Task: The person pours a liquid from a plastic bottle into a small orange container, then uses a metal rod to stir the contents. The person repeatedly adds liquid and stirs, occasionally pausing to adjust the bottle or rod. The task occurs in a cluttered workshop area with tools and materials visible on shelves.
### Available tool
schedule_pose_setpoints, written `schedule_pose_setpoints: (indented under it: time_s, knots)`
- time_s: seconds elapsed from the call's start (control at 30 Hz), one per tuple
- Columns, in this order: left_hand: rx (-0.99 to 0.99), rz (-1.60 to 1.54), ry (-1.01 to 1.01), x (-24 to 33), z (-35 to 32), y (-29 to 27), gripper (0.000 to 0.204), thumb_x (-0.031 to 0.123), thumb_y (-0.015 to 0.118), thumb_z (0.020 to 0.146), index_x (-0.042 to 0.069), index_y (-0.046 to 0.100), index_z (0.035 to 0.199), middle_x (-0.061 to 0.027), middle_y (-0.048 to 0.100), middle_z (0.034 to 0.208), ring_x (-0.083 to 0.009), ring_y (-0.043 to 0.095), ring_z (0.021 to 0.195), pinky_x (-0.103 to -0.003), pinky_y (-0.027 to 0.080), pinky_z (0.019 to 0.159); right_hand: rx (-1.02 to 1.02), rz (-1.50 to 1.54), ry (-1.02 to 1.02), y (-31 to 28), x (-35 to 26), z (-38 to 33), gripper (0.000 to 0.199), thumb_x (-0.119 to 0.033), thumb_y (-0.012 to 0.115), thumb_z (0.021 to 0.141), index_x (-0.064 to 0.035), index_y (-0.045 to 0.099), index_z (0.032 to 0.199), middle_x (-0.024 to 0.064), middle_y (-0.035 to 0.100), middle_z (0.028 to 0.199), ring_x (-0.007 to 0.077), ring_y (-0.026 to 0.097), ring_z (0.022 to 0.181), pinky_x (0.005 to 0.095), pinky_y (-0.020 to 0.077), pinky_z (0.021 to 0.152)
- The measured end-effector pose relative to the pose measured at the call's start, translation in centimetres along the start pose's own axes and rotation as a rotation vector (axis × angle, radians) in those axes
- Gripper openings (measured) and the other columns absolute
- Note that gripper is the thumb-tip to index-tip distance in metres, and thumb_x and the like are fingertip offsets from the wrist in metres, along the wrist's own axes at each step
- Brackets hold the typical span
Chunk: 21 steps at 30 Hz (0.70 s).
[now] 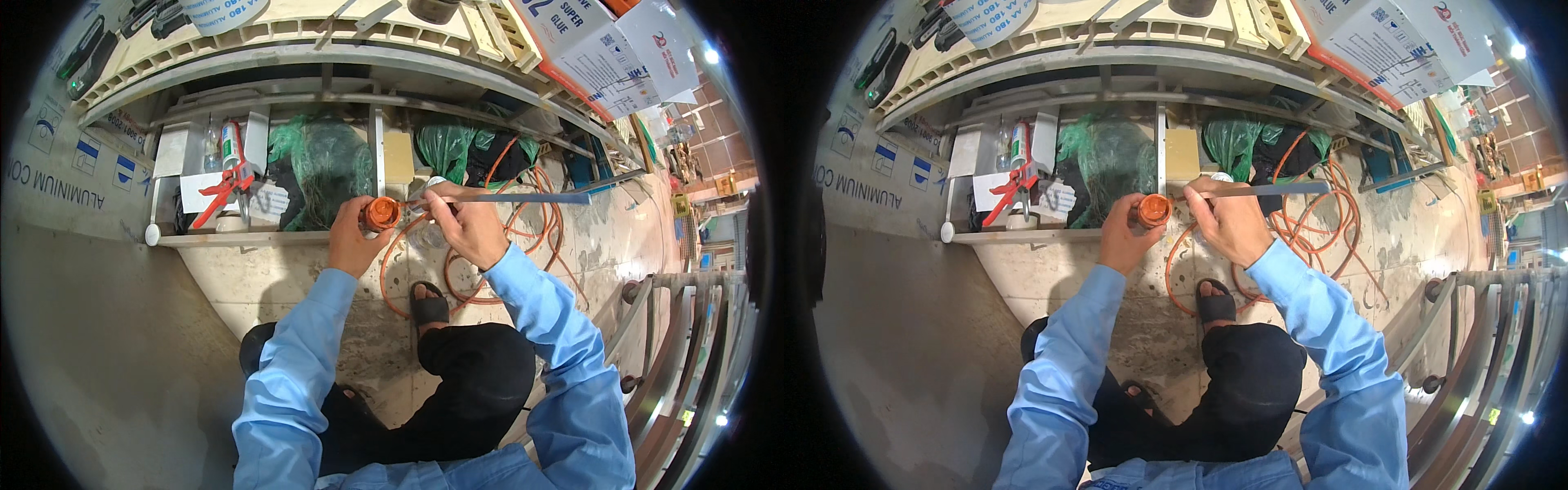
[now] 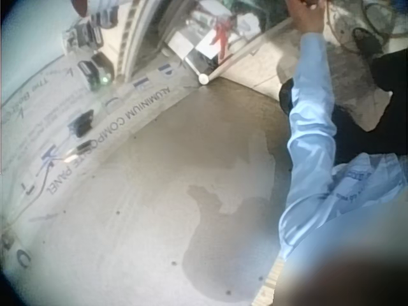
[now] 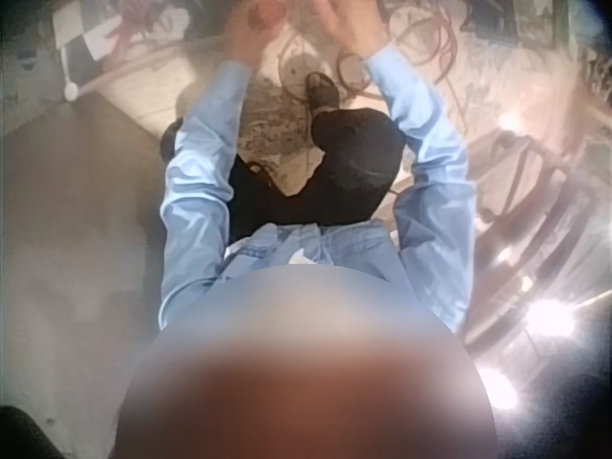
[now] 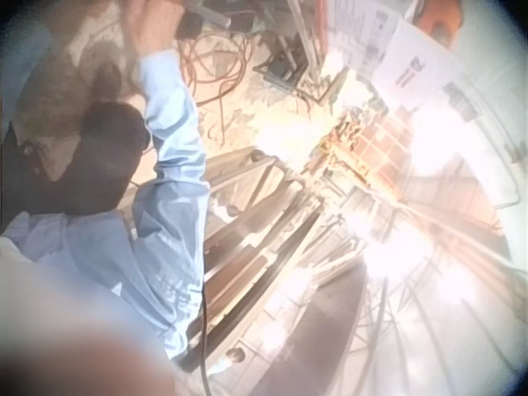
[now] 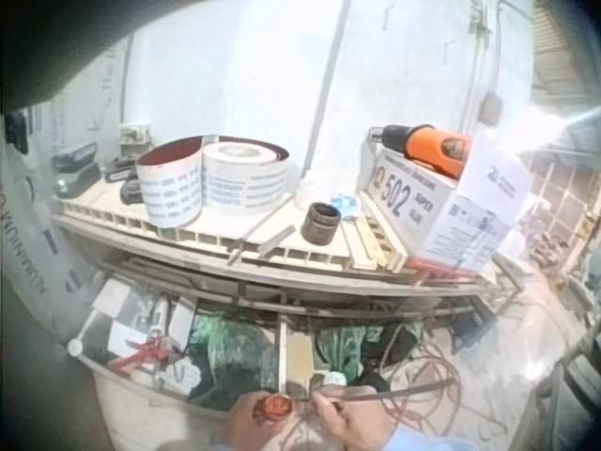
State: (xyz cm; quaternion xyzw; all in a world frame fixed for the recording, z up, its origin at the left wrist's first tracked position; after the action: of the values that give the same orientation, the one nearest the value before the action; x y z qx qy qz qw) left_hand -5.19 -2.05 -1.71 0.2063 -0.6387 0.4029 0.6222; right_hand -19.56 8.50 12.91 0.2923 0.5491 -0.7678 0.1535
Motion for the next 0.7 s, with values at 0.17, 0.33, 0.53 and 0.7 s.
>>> schedule_pose_setpoints:
  time_s: [0.17, 0.33, 0.53, 0.7]
  knots:
    - [-0.011, -0.003, -0.003, -0.3, 0.2, 0.1, 0.062, 0.010, 0.092, 0.073, 0.006, 0.061, 0.126, -0.0121, 0.062, 0.122, -0.0280, 0.068, 0.107, -0.039, 0.058, 0.091, -0.028, 0.036, -0.255, 0.2, -1.4, 0.1, 0.020, -0.010, 0.062, 0.102, 0.0072, 0.071, 0.099, 0.0183, 0.072, 0.089, 0.0325, 0.070, 0.074, 0.0385, 0.0560, 0.068]
    - [-0.004, -0.006, 0.007, -0.3, 0.1, 0.2, 0.062, 0.009, 0.092, 0.073, 0.006, 0.061, 0.126, -0.0119, 0.063, 0.121, -0.0276, 0.068, 0.107, -0.038, 0.058, 0.090, -0.115, -0.044, -0.187, 0.2, -1.0, 0.6, 0.021, -0.012, 0.061, 0.100, 0.0049, 0.073, 0.101, 0.0191, 0.074, 0.096, 0.0397, 0.071, 0.086, 0.0438, 0.0576, 0.077]
    - [-0.001, -0.015, 0.004, -0.5, 0.2, 0.0, 0.061, 0.008, 0.092, 0.073, 0.006, 0.062, 0.125, -0.0119, 0.063, 0.121, -0.0278, 0.068, 0.107, -0.038, 0.058, 0.090, -0.264, 0.040, -0.199, 0.9, -1.2, 0.7, 0.020, -0.011, 0.063, 0.100, 0.0053, 0.074, 0.099, 0.0174, 0.075, 0.098, 0.0385, 0.072, 0.088, 0.0425, 0.0574, 0.078]
    - [-0.024, 0.019, 0.014, -0.6, 0.3, 0.3, 0.062, 0.008, 0.092, 0.071, 0.007, 0.062, 0.125, -0.0120, 0.064, 0.120, -0.0285, 0.069, 0.106, -0.038, 0.058, 0.090, -0.165, 0.038, -0.230, 0.2, -1.0, 0.9, 0.016, -0.009, 0.067, 0.099, 0.0056, 0.073, 0.096, 0.0164, 0.075, 0.092, 0.0336, 0.073, 0.078, 0.0380, 0.0579, 0.070]
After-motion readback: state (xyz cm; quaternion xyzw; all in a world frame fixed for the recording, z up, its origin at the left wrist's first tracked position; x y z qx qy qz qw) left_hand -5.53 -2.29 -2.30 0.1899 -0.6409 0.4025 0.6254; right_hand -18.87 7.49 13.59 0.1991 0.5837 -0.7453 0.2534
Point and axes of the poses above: each hand's wrist, its own z-axis towards the middle knuckle, its own y-axis out of the palm, x = y × z, the point moved 5 cm from there along z, towards the middle knuckle
